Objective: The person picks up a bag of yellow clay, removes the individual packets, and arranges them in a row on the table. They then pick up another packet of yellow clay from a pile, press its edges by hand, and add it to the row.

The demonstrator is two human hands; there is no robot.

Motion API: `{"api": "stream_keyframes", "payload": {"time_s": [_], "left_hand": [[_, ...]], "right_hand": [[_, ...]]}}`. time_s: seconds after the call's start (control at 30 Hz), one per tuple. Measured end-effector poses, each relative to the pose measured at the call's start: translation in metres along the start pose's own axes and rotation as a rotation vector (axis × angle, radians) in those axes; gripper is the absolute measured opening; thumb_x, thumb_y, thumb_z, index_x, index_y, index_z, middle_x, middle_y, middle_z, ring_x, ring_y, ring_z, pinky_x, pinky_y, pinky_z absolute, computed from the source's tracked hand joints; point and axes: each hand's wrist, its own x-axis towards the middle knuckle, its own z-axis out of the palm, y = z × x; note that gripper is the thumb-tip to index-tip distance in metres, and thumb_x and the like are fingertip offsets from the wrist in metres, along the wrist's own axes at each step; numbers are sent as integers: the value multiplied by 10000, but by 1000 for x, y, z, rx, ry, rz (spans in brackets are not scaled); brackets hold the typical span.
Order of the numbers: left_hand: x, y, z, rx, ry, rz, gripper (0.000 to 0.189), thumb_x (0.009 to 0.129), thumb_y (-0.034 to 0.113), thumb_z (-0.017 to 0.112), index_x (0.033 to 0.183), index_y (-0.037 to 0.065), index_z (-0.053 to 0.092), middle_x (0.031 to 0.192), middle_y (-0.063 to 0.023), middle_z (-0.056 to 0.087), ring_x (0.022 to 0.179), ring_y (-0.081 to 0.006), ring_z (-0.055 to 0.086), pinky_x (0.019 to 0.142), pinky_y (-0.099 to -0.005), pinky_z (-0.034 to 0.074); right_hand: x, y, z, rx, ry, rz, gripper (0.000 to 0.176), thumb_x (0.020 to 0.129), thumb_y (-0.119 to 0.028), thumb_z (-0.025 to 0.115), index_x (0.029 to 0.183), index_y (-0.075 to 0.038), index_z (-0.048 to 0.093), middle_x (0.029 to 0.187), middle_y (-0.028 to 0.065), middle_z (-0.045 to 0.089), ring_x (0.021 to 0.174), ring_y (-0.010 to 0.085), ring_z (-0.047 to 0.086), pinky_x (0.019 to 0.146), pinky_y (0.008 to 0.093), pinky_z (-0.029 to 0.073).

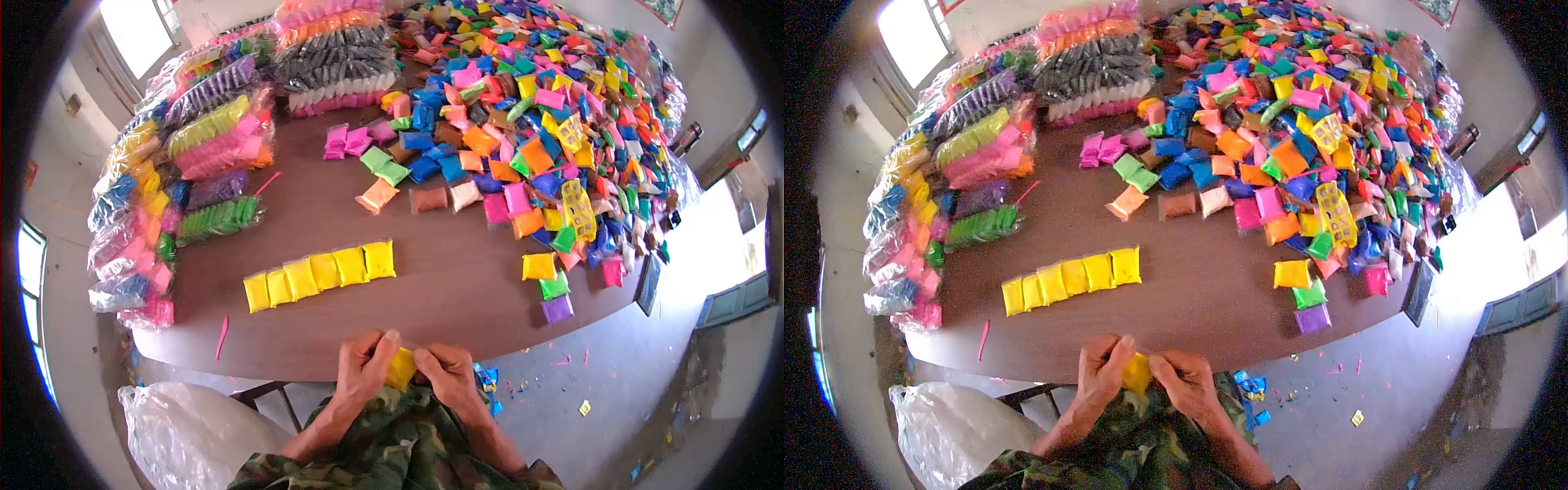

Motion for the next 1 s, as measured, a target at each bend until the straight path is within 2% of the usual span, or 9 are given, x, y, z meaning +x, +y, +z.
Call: {"api": "stream_keyframes", "payload": {"time_s": [0.17,0.37,0.5,0.6,0.67,0.87,0.9,0.97,1.0], "left_hand": [[-2,8,-2,64,9,42,380,1062,207,629,761,-14,560,679,78,454,680,-28,396,539,-274,335],[7,4,-14,-18,176,22,381,1061,207,636,757,-11,563,674,79,462,686,-28,414,539,-276,346],[4,-7,-12,64,124,77,337,1036,190,670,789,-29,601,669,57,464,670,-45,439,543,-294,379],[4,2,-4,114,119,158,310,1019,179,685,819,-52,633,644,-58,523,630,-86,466,547,-320,412],[7,2,-7,209,113,247,317,1021,182,677,827,-65,636,654,-150,555,609,-111,488,541,-352,428],[9,-3,-10,249,106,169,317,1038,195,652,853,-63,661,643,-152,577,574,-154,522,541,-349,442],[10,-2,-12,195,133,124,282,1022,195,671,891,-55,671,668,-146,602,579,-168,542,548,-344,456],[12,3,-17,84,179,31,237,990,196,709,967,-39,693,718,-134,651,589,-195,582,561,-333,483],[10,7,-22,195,137,144,225,961,196,739,1017,-18,698,794,-127,676,647,-211,616,596,-341,508]], "right_hand": [[0,12,1,-47,24,0,236,1030,-134,626,871,26,695,730,-28,602,708,62,535,603,281,426],[6,14,-5,69,170,4,174,1023,-126,639,992,25,720,798,-19,656,756,70,580,663,266,480],[4,9,9,-34,120,-11,190,1010,-145,671,1083,22,722,855,-9,698,794,73,609,707,272,520],[3,18,20,-227,66,-36,223,984,-176,727,1088,21,728,876,-3,704,804,65,604,707,269,522],[1,8,25,-156,94,5,244,968,-184,754,1104,17,732,875,-1,701,799,62,603,695,266,518],[1,19,23,-168,137,10,222,947,-159,780,1099,1,752,851,-8,684,761,55,581,662,259,500],[1,20,23,-177,160,10,210,944,-153,782,1086,-1,756,838,-10,678,750,52,574,652,259,497],[0,14,17,-38,193,46,232,980,-122,731,1148,39,724,919,4,695,807,69,614,703,260,523],[-1,12,14,31,214,64,244,998,-106,706,1179,58,708,959,11,704,835,77,634,728,260,536]]}}
